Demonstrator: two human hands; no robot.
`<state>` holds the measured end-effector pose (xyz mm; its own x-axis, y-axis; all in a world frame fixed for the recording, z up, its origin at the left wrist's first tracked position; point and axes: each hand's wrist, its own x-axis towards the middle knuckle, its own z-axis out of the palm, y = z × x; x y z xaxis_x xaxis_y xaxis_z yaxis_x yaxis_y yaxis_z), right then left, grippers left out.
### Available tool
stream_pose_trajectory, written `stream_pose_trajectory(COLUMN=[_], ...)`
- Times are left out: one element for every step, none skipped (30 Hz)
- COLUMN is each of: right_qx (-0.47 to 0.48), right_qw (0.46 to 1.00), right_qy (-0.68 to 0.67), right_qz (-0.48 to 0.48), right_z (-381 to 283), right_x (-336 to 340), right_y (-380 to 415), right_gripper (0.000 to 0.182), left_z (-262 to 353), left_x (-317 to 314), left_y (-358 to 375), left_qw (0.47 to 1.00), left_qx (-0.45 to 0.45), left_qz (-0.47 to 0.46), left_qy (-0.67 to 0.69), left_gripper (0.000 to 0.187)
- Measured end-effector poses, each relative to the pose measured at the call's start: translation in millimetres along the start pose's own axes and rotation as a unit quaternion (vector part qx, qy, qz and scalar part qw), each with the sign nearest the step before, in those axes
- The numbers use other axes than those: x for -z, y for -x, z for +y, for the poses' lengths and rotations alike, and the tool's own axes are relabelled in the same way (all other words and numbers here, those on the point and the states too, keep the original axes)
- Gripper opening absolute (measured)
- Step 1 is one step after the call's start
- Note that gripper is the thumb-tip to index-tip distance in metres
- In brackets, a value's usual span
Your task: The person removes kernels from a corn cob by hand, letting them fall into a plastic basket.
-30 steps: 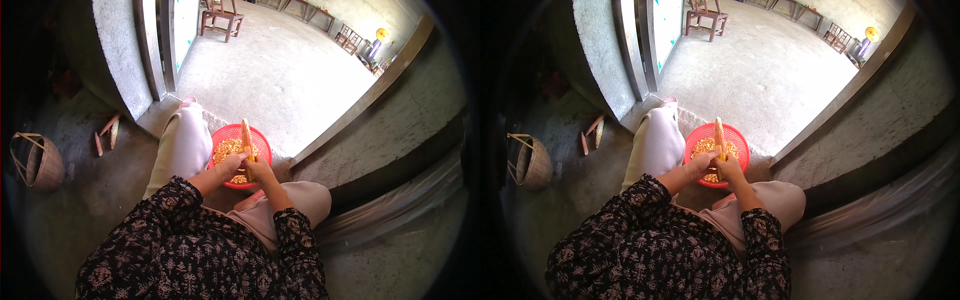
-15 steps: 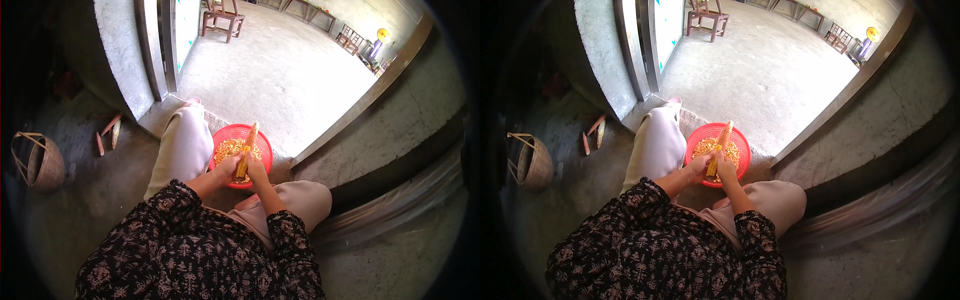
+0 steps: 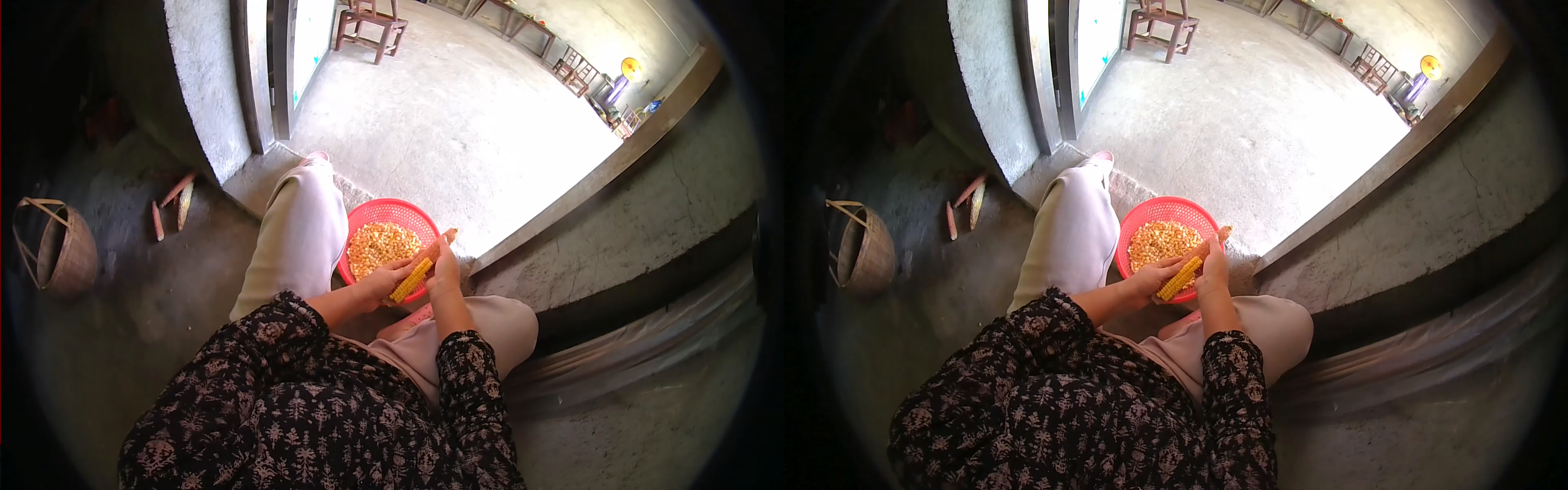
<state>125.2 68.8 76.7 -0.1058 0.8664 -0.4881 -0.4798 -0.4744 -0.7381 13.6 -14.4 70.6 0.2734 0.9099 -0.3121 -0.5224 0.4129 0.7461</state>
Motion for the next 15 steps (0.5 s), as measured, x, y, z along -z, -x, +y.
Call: stream_pose_trajectory(right_qx=[0.002,0.005,0.005,0.005,0.005,0.005,0.001,-0.004,-0.004,0.003,0.011,0.010,0.019,0.029,0.028], right_qw=[1.000,1.000,1.000,1.000,1.000,1.000,1.000,0.998,0.998,0.998,0.998,0.998,0.999,0.999,0.999], right_qy=[-0.004,-0.008,-0.008,-0.003,0.001,0.001,-0.030,-0.061,-0.062,-0.060,-0.058,-0.058,-0.039,-0.021,-0.021], right_qz=[-0.002,-0.003,-0.003,0.004,0.012,0.012,0.005,0.000,0.000,-0.014,-0.028,-0.029,-0.019,-0.008,-0.009], right_z=[-1,-3,-6,-9,-12,-12,-11,-10,-9,-8,-6,-5,-3,-1,1], right_x=[-1,-3,-6,-8,-11,-12,-14,-15,-16,-17,-18,-20,-22,-24,-27], right_y=[2,3,6,9,10,8,6,4,2,0,-2,-3,-4,-5,-5], right_gripper=[0.030,0.030,0.030,0.028,0.027,0.027,0.026,0.025,0.025,0.023,0.022,0.022,0.020,0.019,0.019], left_z=[1,4,5,7,9,10,10,9,9,9,9,9,8,5,5], left_x=[-1,-2,-3,-3,-2,-2,-2,-2,-2,-2,-2,-2,0,4,5], left_y=[2,3,5,7,9,10,10,10,9,9,9,8,7,6,6], left_qw=[1.000,1.000,1.000,1.000,0.999,0.998,0.998,0.998,0.997,0.997,0.997,0.996,0.996,0.996,0.996], left_qx=[0.000,0.006,0.012,0.013,0.036,0.060,0.060,0.060,0.060,0.060,0.063,0.066,0.065,0.062,0.060], left_qz=[0.001,0.001,0.001,0.001,-0.002,-0.005,-0.006,-0.001,0.003,0.004,0.012,0.022,0.023,0.017,0.010], left_qy=[0.001,0.004,0.007,0.007,0.006,0.005,0.005,0.025,0.046,0.046,0.053,0.059,0.059,0.059,0.060], left_gripper=[0.036,0.035,0.035,0.035,0.035,0.035,0.035,0.036,0.036,0.036,0.036,0.036,0.036,0.035,0.035])
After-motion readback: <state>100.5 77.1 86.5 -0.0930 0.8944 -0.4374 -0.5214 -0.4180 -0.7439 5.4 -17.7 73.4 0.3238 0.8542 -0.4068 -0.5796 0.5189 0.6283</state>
